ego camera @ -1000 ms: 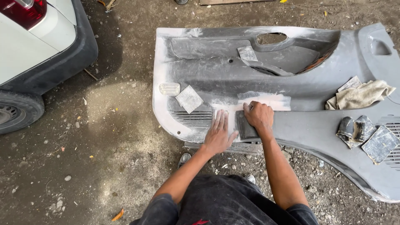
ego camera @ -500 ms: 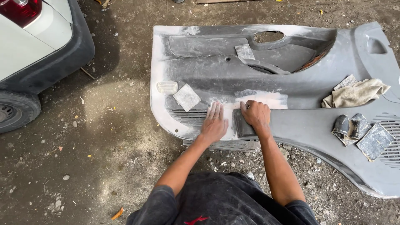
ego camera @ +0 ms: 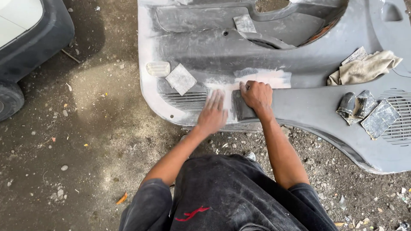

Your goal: The person sands a detached car bumper with a sanding block. They work on different sections of the bumper, including the grille area and the curved edges, using a back-and-forth motion.

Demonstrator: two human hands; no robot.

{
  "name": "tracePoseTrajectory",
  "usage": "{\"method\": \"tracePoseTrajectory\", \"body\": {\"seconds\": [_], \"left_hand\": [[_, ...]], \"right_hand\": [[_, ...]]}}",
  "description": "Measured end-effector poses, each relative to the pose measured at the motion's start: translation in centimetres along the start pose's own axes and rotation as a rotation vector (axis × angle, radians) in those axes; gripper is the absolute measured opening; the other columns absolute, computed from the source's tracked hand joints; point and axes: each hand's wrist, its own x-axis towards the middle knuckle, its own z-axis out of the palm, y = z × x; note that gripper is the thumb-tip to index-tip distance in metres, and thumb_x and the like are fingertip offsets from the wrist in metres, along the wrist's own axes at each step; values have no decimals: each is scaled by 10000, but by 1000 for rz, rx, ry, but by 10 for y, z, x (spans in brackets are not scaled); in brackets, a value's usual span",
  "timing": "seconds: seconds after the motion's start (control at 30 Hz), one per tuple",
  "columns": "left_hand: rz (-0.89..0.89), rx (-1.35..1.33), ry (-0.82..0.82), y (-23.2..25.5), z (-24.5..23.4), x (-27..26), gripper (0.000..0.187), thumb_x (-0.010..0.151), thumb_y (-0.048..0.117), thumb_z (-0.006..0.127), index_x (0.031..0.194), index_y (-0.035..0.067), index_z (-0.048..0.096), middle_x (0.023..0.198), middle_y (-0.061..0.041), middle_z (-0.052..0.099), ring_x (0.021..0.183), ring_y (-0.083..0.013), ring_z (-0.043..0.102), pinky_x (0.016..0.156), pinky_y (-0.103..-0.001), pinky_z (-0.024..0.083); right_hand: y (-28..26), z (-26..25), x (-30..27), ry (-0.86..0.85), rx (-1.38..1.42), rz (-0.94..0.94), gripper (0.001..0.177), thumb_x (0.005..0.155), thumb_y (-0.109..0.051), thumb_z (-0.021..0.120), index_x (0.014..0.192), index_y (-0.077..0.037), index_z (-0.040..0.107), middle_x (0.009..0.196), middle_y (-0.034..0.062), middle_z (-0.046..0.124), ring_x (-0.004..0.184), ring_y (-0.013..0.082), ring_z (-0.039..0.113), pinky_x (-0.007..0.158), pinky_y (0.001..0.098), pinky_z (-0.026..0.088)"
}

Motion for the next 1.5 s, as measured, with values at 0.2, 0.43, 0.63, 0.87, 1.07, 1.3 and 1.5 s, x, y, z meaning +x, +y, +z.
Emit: {"method": "tracePoseTrajectory", "body": {"seconds": [0.2, 0.43, 0.63, 0.87, 1.07, 1.3, 1.5], "left_hand": [[-3, 93, 20, 25, 10, -38, 682, 1045, 310, 302, 1519, -171, 204, 1634, -349, 156, 1546, -459, 135, 1272, -545, 116], [-92, 82, 53, 17, 7, -22, 688, 1064, 321, 278, 1543, -171, 231, 1636, -345, 172, 1552, -445, 141, 1280, -558, 121], [-40, 61, -3, -1, 0, -14, 678, 1072, 343, 261, 1536, -148, 212, 1645, -337, 158, 1558, -444, 143, 1282, -542, 118], [-42, 15, 13, 1, -19, -17, 743, 1078, 394, 325, 1569, -139, 161, 1665, -303, 110, 1565, -406, 106, 1302, -489, 83], [-89, 41, -1, 21, -38, -33, 785, 1060, 439, 352, 1559, -128, 138, 1661, -295, 70, 1560, -394, 73, 1290, -482, 70], [-173, 90, -85, 15, -34, -22, 778, 1073, 452, 326, 1555, -131, 148, 1652, -312, 78, 1560, -413, 65, 1274, -505, 64], [-40, -11, -12, -17, -8, -19, 742, 1098, 440, 309, 1568, -117, 171, 1670, -297, 132, 1567, -416, 131, 1300, -511, 100]], "right_hand": [[1, 1, 4, -145, 11, 76, 451, 1006, -470, 612, 821, -104, 801, 578, 151, 688, 510, 259, 600, 655, 437, 472], [3, 6, 4, -247, -6, 93, 516, 1074, -475, 564, 796, -89, 765, 549, 85, 638, 488, 211, 494, 636, 441, 469], [-6, -7, 0, -226, 27, 99, 495, 1013, -472, 614, 744, -86, 767, 529, 105, 643, 450, 213, 526, 676, 417, 456], [-2, -10, 5, -139, -6, 53, 493, 1008, -465, 624, 738, -82, 780, 571, 156, 675, 515, 265, 566, 682, 438, 473], [-6, -6, 2, -115, 21, 72, 468, 980, -472, 640, 770, -79, 784, 582, 173, 671, 494, 269, 586, 671, 439, 487], [-5, -8, 0, -185, 10, 98, 481, 1002, -486, 624, 795, -78, 775, 591, 166, 684, 505, 268, 626, 668, 429, 493], [-8, -13, 4, -145, -20, 78, 477, 1043, -469, 620, 806, -92, 792, 602, 139, 670, 526, 293, 628, 671, 449, 499]]}}
